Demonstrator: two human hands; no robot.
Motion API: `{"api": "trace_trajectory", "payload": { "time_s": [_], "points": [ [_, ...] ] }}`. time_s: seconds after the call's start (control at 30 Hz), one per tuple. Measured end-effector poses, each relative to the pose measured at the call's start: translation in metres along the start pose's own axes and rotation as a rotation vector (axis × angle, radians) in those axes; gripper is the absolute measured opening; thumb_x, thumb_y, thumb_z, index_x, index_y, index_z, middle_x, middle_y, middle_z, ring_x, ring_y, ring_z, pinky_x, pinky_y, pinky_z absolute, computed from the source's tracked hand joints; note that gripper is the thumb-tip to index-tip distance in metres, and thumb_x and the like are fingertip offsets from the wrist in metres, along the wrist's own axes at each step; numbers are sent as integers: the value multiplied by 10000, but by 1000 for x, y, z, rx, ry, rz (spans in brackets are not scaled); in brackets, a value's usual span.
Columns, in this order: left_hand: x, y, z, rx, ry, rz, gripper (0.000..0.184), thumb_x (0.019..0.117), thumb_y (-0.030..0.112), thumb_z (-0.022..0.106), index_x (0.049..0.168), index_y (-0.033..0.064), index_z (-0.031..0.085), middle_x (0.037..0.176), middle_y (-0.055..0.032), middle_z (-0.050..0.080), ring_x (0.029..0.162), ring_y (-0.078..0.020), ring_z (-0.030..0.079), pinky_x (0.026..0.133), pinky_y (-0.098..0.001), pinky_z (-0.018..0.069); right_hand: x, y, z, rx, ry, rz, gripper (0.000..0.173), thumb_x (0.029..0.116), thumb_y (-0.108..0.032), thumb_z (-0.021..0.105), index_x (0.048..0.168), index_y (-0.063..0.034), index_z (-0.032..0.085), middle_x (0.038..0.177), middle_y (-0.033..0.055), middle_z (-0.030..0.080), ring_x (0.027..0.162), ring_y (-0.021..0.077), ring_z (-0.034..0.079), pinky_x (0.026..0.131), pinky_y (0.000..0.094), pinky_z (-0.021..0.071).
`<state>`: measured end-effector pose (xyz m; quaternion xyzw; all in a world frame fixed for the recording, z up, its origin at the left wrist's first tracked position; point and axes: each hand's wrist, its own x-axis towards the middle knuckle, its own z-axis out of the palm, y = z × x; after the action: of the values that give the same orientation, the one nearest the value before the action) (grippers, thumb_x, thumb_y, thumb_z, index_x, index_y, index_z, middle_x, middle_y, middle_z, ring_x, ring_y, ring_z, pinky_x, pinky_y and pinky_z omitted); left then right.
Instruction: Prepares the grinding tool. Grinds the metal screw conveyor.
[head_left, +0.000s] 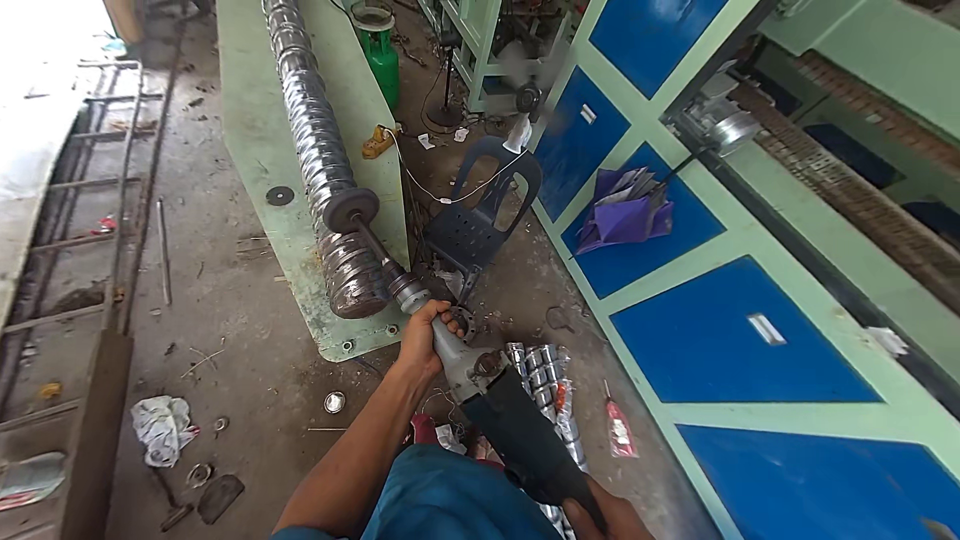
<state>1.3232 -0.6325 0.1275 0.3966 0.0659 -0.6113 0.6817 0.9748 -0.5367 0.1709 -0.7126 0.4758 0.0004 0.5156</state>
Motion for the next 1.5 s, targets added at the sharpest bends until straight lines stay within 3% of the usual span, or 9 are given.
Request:
{"api": "trace_trajectory", "payload": {
  "time_s": [0.33,1.3,1.5],
  "points": [
    [19,-11,7,48,55,-17,122,989,89,517,867,91,519,617,-24,501,501,-147,540,546,-326,560,10,18,1,92,-4,26,526,1061,-487,485,1171,10,621,716,79,644,591,199,642,603,435,574],
    [-27,9,-23,-42,66,89,165,999,99,476,839,103,518,585,-1,478,490,-132,533,561,-313,562,1,-9,-3,-76,-89,-15,576,1043,-522,514,1228,14,619,783,133,678,681,264,679,663,510,566],
    [-29,9,-25,-53,65,92,163,999,101,474,841,108,513,580,-1,475,482,-132,530,553,-312,561,1,-8,-4,-87,-85,-33,592,1042,-539,505,1193,20,630,769,135,675,671,263,678,655,509,566]
  ]
}}
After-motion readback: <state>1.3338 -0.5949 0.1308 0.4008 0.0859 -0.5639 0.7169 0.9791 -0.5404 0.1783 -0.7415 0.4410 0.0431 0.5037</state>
